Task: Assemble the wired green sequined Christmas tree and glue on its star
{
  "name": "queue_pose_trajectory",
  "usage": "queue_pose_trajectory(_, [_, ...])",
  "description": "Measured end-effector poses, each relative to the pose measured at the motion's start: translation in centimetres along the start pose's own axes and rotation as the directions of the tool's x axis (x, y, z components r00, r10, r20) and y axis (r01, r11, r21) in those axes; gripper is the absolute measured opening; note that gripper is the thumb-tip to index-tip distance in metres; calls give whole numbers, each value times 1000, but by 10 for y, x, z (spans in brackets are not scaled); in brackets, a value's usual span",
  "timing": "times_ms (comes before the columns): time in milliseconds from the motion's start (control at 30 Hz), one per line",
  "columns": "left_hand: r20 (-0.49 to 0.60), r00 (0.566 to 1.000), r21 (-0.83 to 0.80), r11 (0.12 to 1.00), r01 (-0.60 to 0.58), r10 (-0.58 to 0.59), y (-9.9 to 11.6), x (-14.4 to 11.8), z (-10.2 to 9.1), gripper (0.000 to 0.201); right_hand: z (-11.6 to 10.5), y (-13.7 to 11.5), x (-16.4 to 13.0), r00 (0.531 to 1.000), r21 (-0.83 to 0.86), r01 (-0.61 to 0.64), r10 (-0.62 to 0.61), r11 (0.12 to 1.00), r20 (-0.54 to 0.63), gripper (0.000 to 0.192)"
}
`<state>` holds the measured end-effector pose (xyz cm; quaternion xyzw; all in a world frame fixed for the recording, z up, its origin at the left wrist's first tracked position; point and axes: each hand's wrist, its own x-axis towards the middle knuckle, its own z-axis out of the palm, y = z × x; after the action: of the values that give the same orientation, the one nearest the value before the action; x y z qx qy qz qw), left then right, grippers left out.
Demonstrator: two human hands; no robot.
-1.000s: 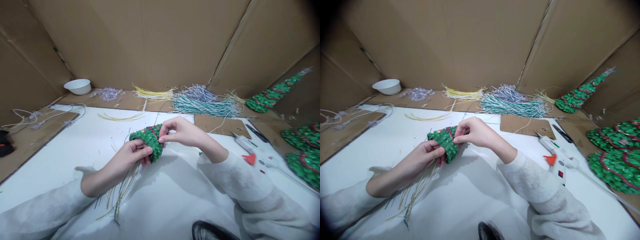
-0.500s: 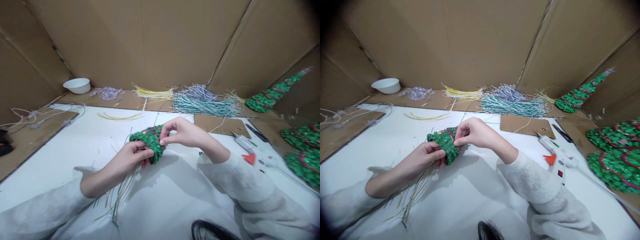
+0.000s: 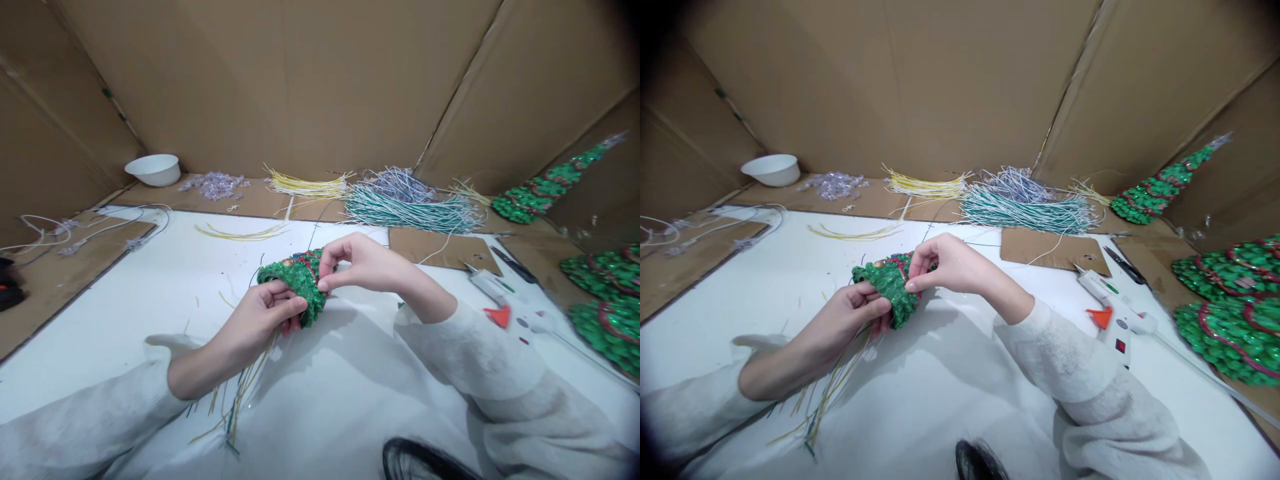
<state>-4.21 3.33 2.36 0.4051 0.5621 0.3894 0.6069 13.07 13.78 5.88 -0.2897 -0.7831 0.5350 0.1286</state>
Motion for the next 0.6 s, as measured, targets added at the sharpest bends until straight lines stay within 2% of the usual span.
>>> queue_pose_trajectory(200, [24,1000,14,1000,2,-2,-2,2,-1,24,-1,2,0,1000,29,-4,4,1000,25,18])
queue_pose_trajectory(600, [14,1000,30,1000,5,-5,-1,1,1,24,-2,2,0,999,-41,28,-26,999,46,14])
